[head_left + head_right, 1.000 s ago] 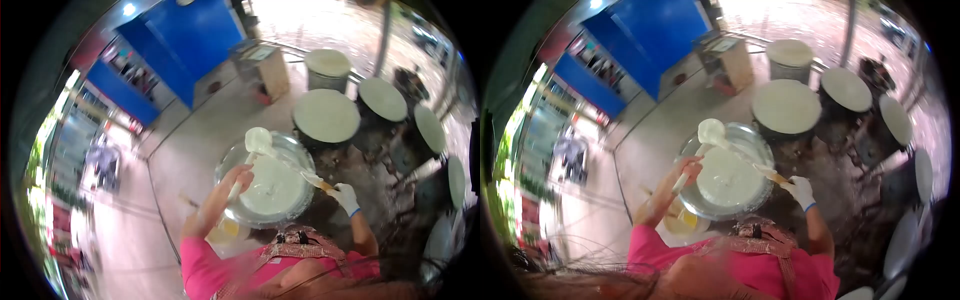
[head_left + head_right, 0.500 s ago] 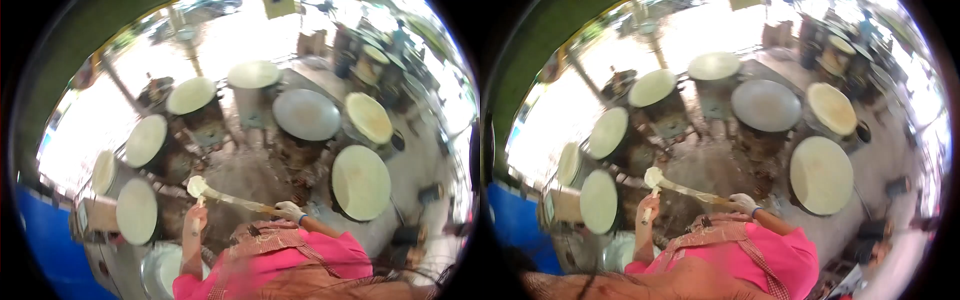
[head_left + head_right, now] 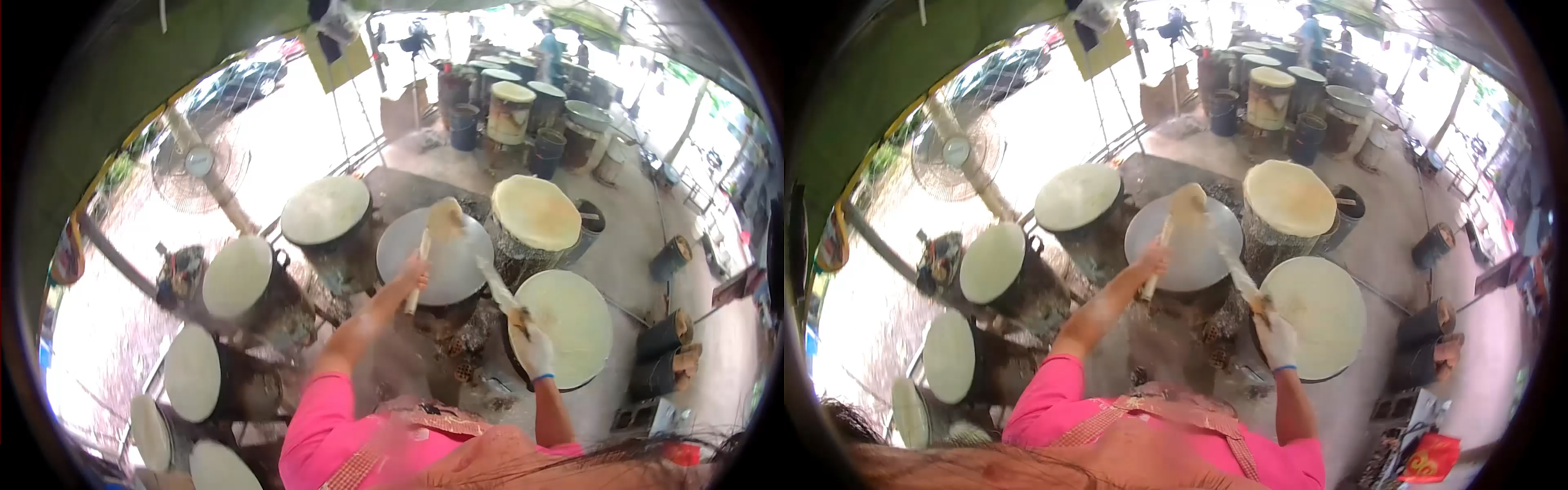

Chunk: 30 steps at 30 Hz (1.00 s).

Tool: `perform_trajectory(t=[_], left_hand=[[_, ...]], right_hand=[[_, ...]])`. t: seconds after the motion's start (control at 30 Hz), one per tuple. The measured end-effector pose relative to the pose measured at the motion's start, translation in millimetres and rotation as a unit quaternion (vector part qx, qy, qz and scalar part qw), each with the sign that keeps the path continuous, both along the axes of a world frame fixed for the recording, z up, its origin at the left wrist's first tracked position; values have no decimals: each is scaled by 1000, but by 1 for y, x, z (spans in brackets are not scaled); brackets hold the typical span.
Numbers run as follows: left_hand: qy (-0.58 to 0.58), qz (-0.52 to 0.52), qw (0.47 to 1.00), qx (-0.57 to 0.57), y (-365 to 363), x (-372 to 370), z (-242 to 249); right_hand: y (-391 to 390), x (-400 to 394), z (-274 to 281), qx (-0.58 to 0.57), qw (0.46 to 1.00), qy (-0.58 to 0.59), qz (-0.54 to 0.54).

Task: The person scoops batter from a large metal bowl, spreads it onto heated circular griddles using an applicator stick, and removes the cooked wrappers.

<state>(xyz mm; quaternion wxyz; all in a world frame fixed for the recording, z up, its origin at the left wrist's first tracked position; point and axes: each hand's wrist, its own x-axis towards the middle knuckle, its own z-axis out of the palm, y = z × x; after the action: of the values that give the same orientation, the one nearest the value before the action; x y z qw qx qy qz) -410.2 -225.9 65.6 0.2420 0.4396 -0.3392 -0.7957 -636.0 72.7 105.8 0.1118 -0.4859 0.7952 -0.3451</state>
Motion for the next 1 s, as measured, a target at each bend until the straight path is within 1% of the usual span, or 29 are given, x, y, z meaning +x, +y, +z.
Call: perform_trajectory(t=[0.03, 0.07, 0.1, 0.13, 0.17, 0.2, 0.23, 0.27, 0.3, 0.33, 0.37, 0.4, 0.43, 0.47, 0.5, 0.53, 0.57, 0.6, 0.63, 0.67, 0.73, 0.77, 0.83, 0.87, 0.9, 0.97, 1.0], left_hand=[[31, -15, 999, -8, -30, -17, -37], [61, -32, 998, -12, -58, -34, -88], [10, -25, 992, -127, -80, -43, -120], [-56, -9, 970, -236, -103, -53, -151], [-185, -14, 919, -347, -101, -50, -139], [-329, -37, 846, -418, -93, -40, -106], [-399, -59, 800, -444, -88, -29, -84], [-436, -78, 768, -463, -88, -16, -71], [-450, -91, 747, -480, -88, -6, -63], [-447, -95, 735, -501, -94, 0, -66], [-445, -98, 722, -521, -100, 5, -69], [-443, -100, 709, -540, -102, 6, -72], [-421, -81, 720, -546, -99, 5, -76], [-402, -64, 726, -554, -103, 0, -74], [-387, -48, 725, -568, -112, 4, -69], [-382, -22, 750, -540, -113, 13, -47], [-373, 4, 773, -513, -108, 21, -11], [-328, 31, 789, -518, -109, 27, -5], [-281, 55, 803, -523, -111, 33, 0], [-199, 75, 806, -552, -113, 56, -20], [-140, 63, 838, -523, -97, 97, -47], [-171, 30, 866, -469, -79, 118, -60], [-280, -34, 855, -436, -35, 166, -63], [-322, -63, 793, -513, -19, 191, -72], [-335, -98, 723, -597, -11, 207, -85], [-285, -63, 704, -647, 3, 245, -139], [-264, -70, 776, -568, 2, 253, -162]], right_hand=[[-25, 9, -13, 16, 1000, 20, -3], [-50, 21, -30, 36, 999, 39, -8], [-74, 28, -44, 55, 997, 60, -15], [-89, 29, -60, 66, 995, 64, -29], [-96, 26, -79, 85, 993, 72, -39], [-101, 21, -87, 102, 991, 80, -45], [-99, 19, -80, 81, 994, -36, -67], [-96, 22, -62, 57, 983, -153, -84], [-92, 25, -46, 33, 958, -266, -99], [-100, 44, -38, -115, 887, -429, -129], [-121, 48, -58, -125, 904, -386, -139], [-151, 44, -98, -133, 918, -342, -147], [-164, 43, -128, -138, 930, -303, -157], [-173, 42, -134, -26, 994, -60, -93], [-169, 45, -120, 52, 987, 106, -108], [-168, 38, -124, 54, 989, 77, -115], [-169, 29, -128, 54, 989, 50, -125], [-172, 27, -130, 10, 983, -115, -145], [-188, 35, -138, -12, 969, -204, -139], [-210, 51, -157, -31, 946, -293, -137], [-244, 74, -150, -31, 957, -268, -105], [-255, 76, -131, -3, 985, -160, -72], [-234, 70, -70, 75, 993, 4, -89], [-223, 61, -59, 78, 990, -38, -109], [-199, 50, -54, 75, 983, -72, -150], [-197, 49, -156, -43, 980, -53, -185], [-203, 84, -129, -16, 959, -185, -215]])
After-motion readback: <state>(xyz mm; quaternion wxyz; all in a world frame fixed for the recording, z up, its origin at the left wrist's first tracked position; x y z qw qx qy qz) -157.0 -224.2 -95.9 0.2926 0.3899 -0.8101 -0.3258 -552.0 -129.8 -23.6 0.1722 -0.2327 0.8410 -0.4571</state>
